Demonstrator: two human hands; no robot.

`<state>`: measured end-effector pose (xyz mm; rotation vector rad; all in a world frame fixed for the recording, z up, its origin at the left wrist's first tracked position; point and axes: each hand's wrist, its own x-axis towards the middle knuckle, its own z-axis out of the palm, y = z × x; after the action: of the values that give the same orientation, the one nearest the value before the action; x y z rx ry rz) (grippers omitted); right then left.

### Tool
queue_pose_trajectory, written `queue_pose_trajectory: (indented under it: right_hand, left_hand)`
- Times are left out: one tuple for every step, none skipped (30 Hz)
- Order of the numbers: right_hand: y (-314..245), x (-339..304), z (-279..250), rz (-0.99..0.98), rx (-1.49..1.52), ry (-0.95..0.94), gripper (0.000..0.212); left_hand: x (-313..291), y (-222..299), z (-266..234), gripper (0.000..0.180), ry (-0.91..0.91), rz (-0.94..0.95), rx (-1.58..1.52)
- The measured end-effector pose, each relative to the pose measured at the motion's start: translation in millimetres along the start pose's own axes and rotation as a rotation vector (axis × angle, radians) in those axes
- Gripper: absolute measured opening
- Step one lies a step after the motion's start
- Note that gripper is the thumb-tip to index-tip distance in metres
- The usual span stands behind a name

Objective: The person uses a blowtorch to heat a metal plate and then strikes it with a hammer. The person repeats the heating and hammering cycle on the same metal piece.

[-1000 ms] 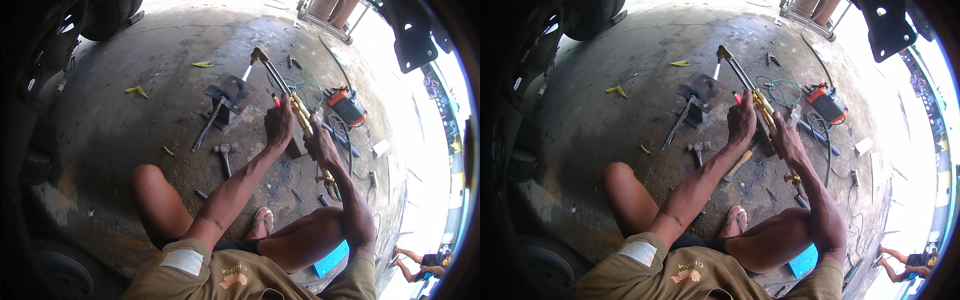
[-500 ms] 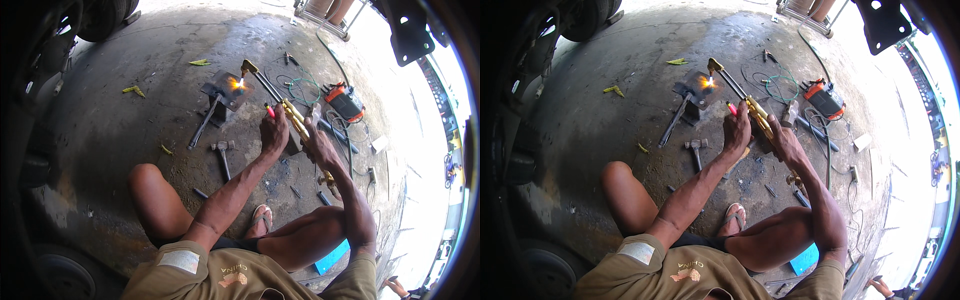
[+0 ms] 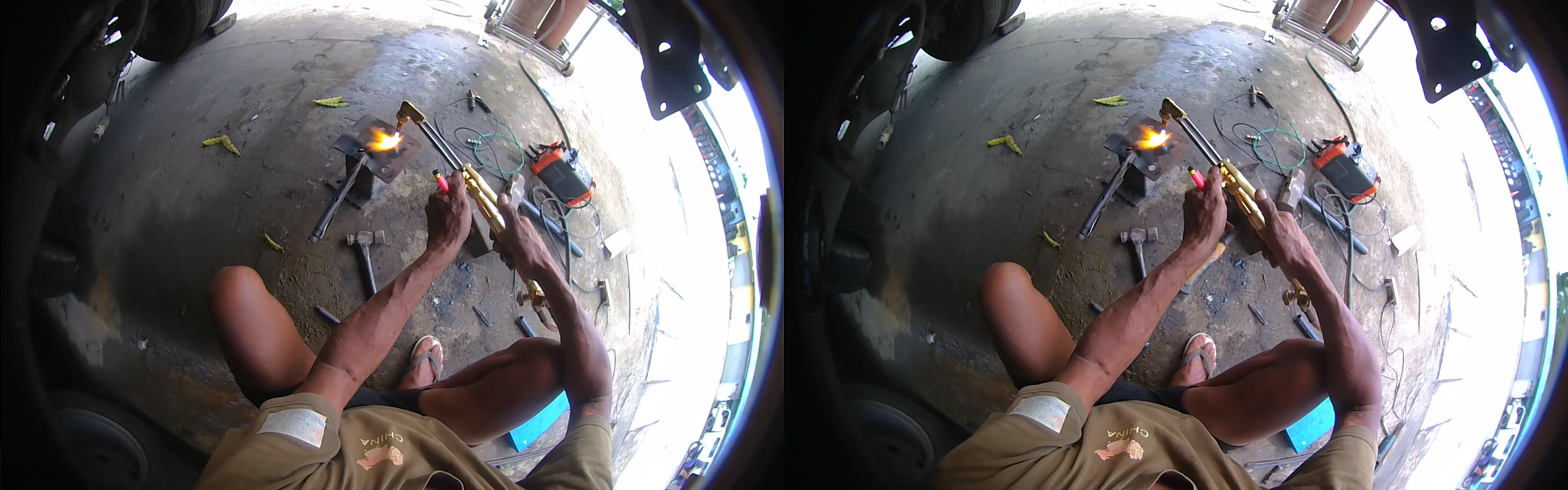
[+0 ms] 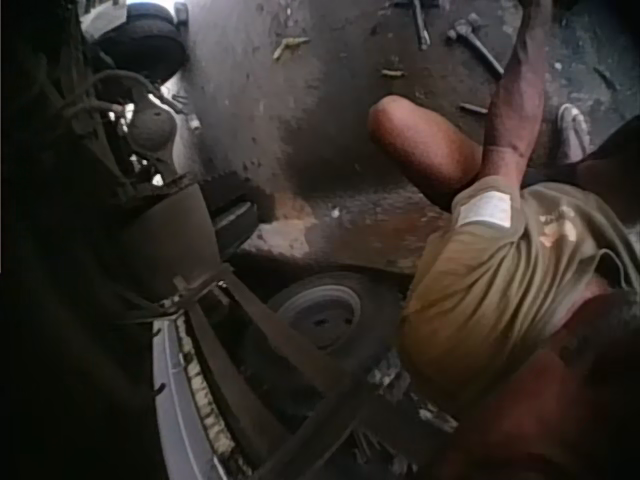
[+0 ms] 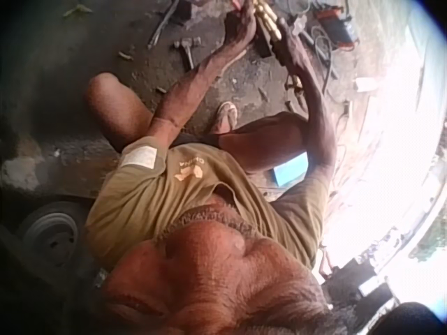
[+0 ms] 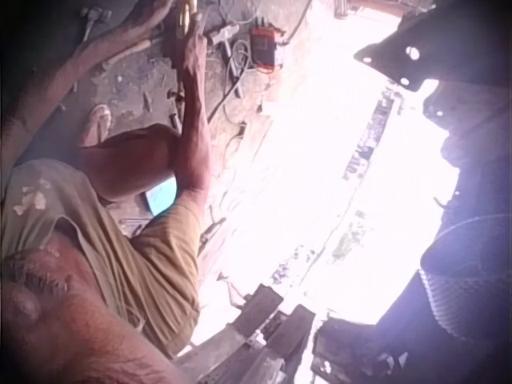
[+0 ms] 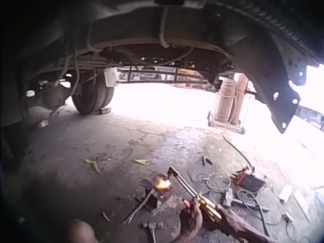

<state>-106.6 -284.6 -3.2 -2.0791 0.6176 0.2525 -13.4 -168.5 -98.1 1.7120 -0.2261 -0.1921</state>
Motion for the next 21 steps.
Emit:
queue_pose_trajectory:
  right_hand:
    - [-1,-2,-1,0.003,-0.003,-0.002,0.089]
    - [-1,-3,-2,0.007,-0.001,-0.007,0.088]
    - [-1,-3,-1,0.007,0.002,-0.015,0.088]
    - [0,-2,0,0.018,0.003,-0.019,0.088]
    - [-1,-2,0,0.028,0.001,-0.02,0.088]
    - [-2,-2,0,0.039,-0.002,-0.02,0.087]
    - [-3,-3,0,0.033,-0.003,-0.022,0.087]
    - [-6,-4,1,0.023,-0.005,-0.028,0.087]
    - [-8,-4,2,0.013,-0.007,-0.033,0.086]
    - [-8,-3,3,0.009,-0.002,-0.043,0.086]
    - [-5,0,2,0.011,0.003,-0.048,0.085]
    - [-3,1,2,0.012,0.009,-0.054,0.085]
    - [-3,1,3,0.03,0.035,-0.051,0.084]
    - [-5,0,3,0.049,0.058,-0.046,0.082]
    - [-7,0,3,0.067,0.082,-0.041,0.081]
    - [-9,1,3,0.086,0.11,-0.059,0.08]
    - [-9,4,3,0.104,0.141,-0.079,0.078]
    - [-7,6,2,0.125,0.169,-0.098,0.077]
    - [-7,7,2,0.126,0.19,-0.107,0.076]
    - [-4,7,-1,0.133,0.208,-0.111,0.075]
    - [-5,10,1,0.13,0.23,-0.127,0.073]
  left_hand:
    - [-1,2,1,0.039,-0.001,-0.038,-0.047]
    - [-3,7,-1,0.044,-0.005,-0.097,-0.114]
    - [-6,14,-4,0.049,-0.003,-0.156,-0.176]
    - [-10,21,-8,0.054,-0.005,-0.233,-0.264]
    - [-11,26,-11,0.059,-0.007,-0.309,-0.355]
    - [-12,25,-11,0.062,-0.007,-0.319,-0.379]
    - [-12,24,-11,0.066,-0.007,-0.329,-0.403]
    - [-10,23,-12,0.07,-0.003,-0.337,-0.427]
    - [-8,18,-11,0.069,0.022,-0.287,-0.419]
    - [-5,12,-8,0.069,0.048,-0.238,-0.41]
    - [-5,12,-7,0.07,0.068,-0.19,-0.403]
    - [-5,11,-7,0.07,0.048,-0.193,-0.408]
    - [-6,10,-8,0.07,0.03,-0.195,-0.413]
    - [-7,10,-8,0.071,0.01,-0.197,-0.421]
    - [-9,8,-7,0.071,0.027,-0.176,-0.42]
    - [-15,3,-4,0.071,0.044,-0.155,-0.418]
    - [-22,-4,-1,0.07,0.063,-0.133,-0.412]
    - [-31,-12,-1,0.068,-0.006,-0.197,-0.31]
    - [-47,-18,2,0.065,-0.074,-0.209,-0.338]
    - [-65,-22,8,0.062,-0.149,-0.223,-0.37]
    - [-81,-34,13,0.057,-0.228,-0.25,-0.436]
